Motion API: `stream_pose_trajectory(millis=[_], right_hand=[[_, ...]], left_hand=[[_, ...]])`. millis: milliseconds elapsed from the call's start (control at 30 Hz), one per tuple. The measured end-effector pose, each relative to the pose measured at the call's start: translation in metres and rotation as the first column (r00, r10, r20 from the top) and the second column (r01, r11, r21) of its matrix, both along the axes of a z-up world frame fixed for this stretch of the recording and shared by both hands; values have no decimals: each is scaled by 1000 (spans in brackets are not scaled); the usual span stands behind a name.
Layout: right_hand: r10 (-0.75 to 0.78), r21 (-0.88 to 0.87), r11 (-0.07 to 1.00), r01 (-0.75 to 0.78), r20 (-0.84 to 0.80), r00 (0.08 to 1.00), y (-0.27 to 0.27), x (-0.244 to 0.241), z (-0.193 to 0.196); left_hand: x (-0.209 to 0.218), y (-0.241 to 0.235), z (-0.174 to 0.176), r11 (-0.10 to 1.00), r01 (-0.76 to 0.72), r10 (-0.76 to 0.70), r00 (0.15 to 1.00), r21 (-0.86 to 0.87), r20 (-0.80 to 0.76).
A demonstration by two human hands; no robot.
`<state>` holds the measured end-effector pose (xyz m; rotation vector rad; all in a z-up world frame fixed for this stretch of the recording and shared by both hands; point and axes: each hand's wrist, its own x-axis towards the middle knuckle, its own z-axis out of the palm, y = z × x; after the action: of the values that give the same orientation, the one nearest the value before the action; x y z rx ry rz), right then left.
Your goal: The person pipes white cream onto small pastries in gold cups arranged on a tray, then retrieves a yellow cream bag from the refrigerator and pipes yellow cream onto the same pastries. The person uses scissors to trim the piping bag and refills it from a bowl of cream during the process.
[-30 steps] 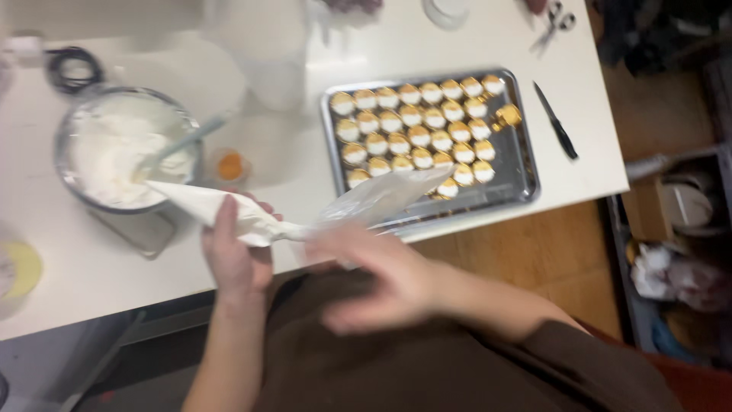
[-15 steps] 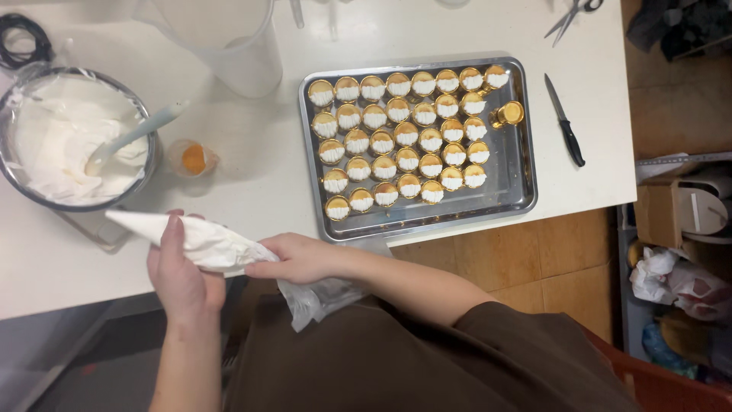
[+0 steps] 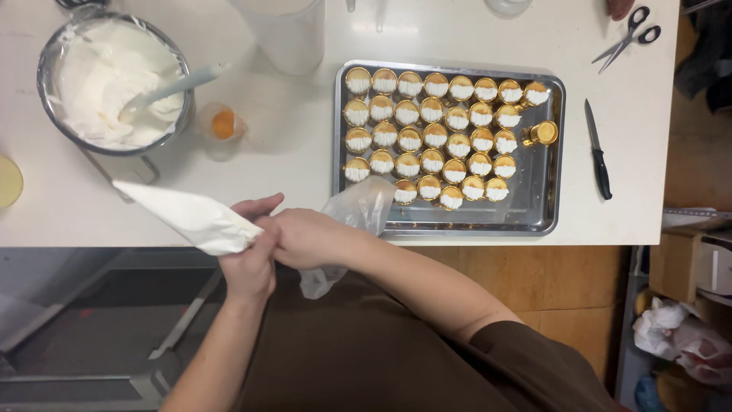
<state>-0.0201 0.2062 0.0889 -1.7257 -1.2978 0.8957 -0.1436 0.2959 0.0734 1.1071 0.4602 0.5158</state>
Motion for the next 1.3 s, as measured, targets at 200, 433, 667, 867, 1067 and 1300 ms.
stream_pose_trajectory(millis=[200,433,667,867,1067,1300], right_hand=[[-112,-12,994,111,-38,993,-12,4,20],[-167,-218,973,82,-411,896,-8,3,20],[-234,-308,945,109,-406,883,49,11,-3],[-220,-317,934,167,-142,965,94,12,5],[-240,-255,947,197,-149,959,116,19,34],[-301,-255,938,235,-261,917,129,20,24]], left_hand=[[22,23,22,995,-86,81,993,55,90],[51,42,45,894,-8,71,990,-449,125],[59,101,31,900,150,-148,988,-409,37],[76,147,23,813,133,-129,991,-567,48],[91,181,36,834,166,-146,986,-526,79],[104,200,31,818,124,-155,988,-562,-7]])
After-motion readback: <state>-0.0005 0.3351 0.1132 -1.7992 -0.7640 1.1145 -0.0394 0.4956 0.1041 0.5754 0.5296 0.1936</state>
